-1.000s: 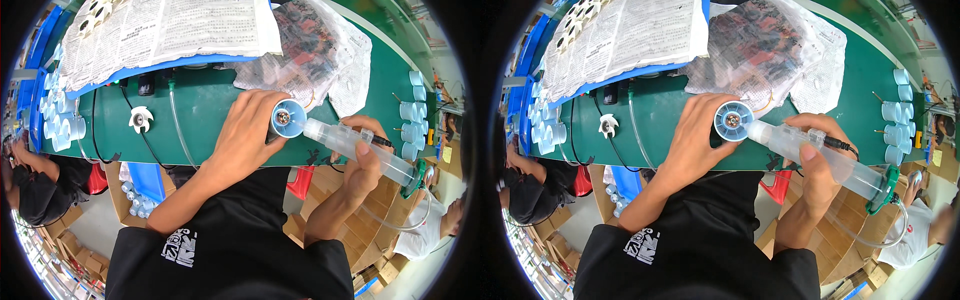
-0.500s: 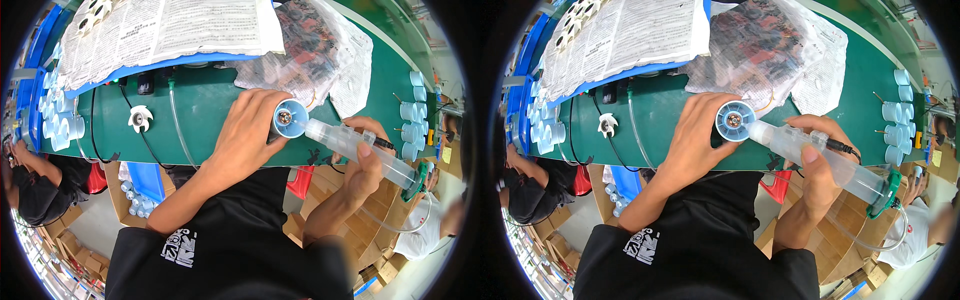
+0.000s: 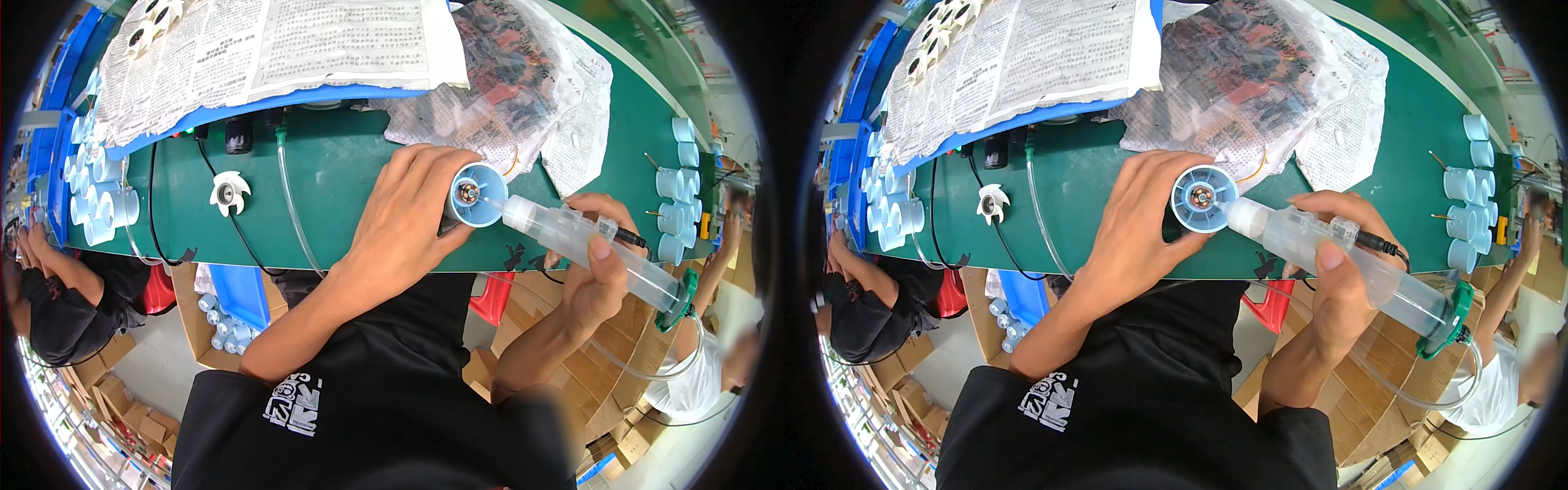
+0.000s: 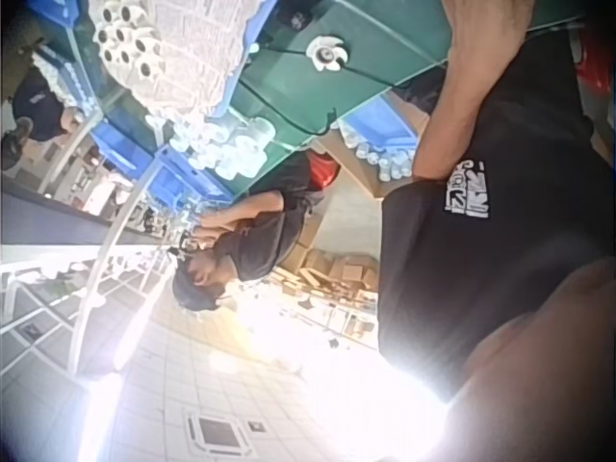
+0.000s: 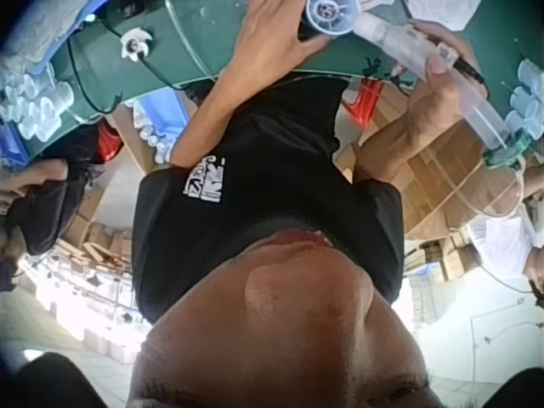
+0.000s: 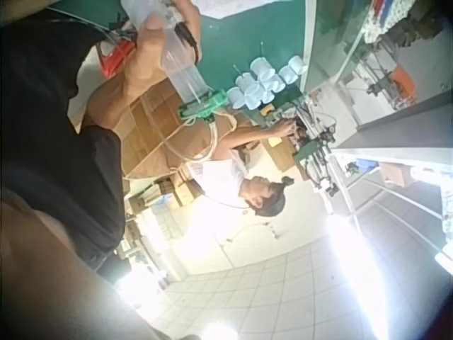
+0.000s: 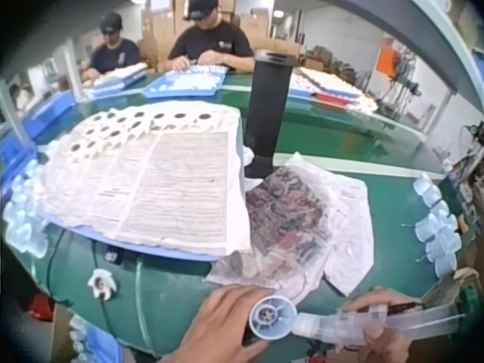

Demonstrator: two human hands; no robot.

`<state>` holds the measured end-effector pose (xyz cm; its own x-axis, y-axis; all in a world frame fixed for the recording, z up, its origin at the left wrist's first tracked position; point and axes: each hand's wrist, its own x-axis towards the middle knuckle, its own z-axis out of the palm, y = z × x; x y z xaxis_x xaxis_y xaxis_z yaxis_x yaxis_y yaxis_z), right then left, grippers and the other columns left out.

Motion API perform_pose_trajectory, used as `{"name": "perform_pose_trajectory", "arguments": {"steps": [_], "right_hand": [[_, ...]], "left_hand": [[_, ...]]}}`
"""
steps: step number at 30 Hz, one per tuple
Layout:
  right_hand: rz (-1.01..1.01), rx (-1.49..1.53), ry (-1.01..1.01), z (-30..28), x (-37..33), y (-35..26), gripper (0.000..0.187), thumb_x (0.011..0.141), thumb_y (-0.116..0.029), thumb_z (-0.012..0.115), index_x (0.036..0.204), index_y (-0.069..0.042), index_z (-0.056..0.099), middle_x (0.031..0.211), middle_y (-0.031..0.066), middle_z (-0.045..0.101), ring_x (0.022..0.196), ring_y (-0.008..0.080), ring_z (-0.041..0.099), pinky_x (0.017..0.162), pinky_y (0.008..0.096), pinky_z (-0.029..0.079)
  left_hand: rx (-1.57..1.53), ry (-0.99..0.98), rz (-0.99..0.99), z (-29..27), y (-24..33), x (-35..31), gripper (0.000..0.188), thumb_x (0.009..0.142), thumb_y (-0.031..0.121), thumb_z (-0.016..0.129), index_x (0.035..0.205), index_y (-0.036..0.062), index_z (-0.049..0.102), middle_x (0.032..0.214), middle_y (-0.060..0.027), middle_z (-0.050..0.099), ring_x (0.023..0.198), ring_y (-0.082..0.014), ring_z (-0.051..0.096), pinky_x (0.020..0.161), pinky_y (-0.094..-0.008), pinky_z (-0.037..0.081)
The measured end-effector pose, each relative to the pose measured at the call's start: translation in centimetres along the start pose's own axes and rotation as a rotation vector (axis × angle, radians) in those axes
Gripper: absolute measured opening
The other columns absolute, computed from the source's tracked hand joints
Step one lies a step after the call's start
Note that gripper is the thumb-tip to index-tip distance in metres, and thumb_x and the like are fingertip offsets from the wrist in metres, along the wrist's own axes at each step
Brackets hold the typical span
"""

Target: Assembling components by placing parts into a small plastic housing and using a dispensing syringe.

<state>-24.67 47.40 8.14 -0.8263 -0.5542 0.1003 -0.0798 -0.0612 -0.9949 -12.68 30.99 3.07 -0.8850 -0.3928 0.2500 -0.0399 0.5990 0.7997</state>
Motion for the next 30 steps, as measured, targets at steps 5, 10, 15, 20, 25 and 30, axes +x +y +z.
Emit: {"name": "perform_pose_trajectory", "arguments": {"steps": [5, 10, 15, 20, 25, 30], "right_hand": [[-0.057, 0.15, 0.036, -0.4, 0.3, 0.8, 0.058, 0.074, -0.034, 0.067, 0.108, 0.012, 0.055, 0.084, 0.0139, 0.056, 0.06, 0.0185, 0.056, 0.043, 0.0262, 0.047], [0.163, 0.686, 0.171, -2.1, 0.5, 2.5, 0.022, 0.099, -0.024, 0.052, 0.094, -0.003, 0.049, 0.062, -0.0014, 0.036, 0.044, 0.0058, 0.031, 0.037, 0.0206, 0.027], [0.482, 1.09, 0.322, -0.3, 2.3, 5.0, 0.03, 0.096, -0.021, 0.057, 0.1, 0.007, 0.048, 0.08, 0.0085, 0.048, 0.071, 0.0169, 0.049, 0.059, 0.0223, 0.045], [0.505, 0.699, 0.146, -0.6, 2.8, 4.7, 0.065, 0.099, -0.042, 0.041, 0.126, 0.017, 0.039, 0.114, 0.0297, 0.059, 0.087, 0.031, 0.067, 0.076, 0.0327, 0.059], [0.559, 0.75, 0.126, -1.8, 2.6, 4.9, 0.069, 0.098, -0.044, 0.041, 0.131, 0.016, 0.036, 0.11, 0.0306, 0.061, 0.085, 0.0319, 0.067, 0.076, 0.0344, 0.059], [0.571, 0.541, 0.031, -2.4, 3.0, 5.2, 0.057, 0.098, -0.048, 0.039, 0.107, 0.005, 0.059, 0.096, 0.0206, 0.068, 0.061, 0.0217, 0.062, 0.051, 0.0235, 0.051]], "left_hand": [[0.028, 0.017, 0.004, -0.6, -0.4, 0.0, 0.056, 0.068, 0.008, 0.075, 0.119, 0.0052, 0.052, 0.118, -0.0125, 0.056, 0.112, -0.0342, 0.049, 0.098, -0.0424, 0.039], [-0.026, 0.019, 0.023, 0.1, -0.4, -0.3, 0.056, 0.07, 0.013, 0.074, 0.12, 0.0036, 0.051, 0.118, -0.015, 0.053, 0.113, -0.035, 0.047, 0.099, -0.0427, 0.037], [-0.044, 0.02, 0.059, 0.1, -0.3, -0.8, 0.055, 0.074, 0.014, 0.072, 0.122, 0.0029, 0.046, 0.12, -0.0128, 0.051, 0.115, -0.0323, 0.045, 0.097, -0.0418, 0.037], [-0.032, 0.063, 0.087, 0.3, -0.7, -1.1, 0.053, 0.077, 0.017, 0.071, 0.121, 0.0025, 0.047, 0.117, -0.0133, 0.05, 0.112, -0.0309, 0.045, 0.096, -0.0405, 0.038], [-0.05, 0.082, 0.096, 0.3, -0.9, -1.2, 0.056, 0.072, 0.015, 0.075, 0.119, 0.0011, 0.046, 0.115, -0.0139, 0.05, 0.111, -0.0302, 0.046, 0.095, -0.0394, 0.038], [-0.046, 0.089, 0.119, 0.0, -1.0, -1.6, 0.058, 0.072, 0.014, 0.074, 0.121, 0.0006, 0.047, 0.115, -0.0126, 0.051, 0.111, -0.0284, 0.046, 0.095, -0.0389, 0.039]]}}
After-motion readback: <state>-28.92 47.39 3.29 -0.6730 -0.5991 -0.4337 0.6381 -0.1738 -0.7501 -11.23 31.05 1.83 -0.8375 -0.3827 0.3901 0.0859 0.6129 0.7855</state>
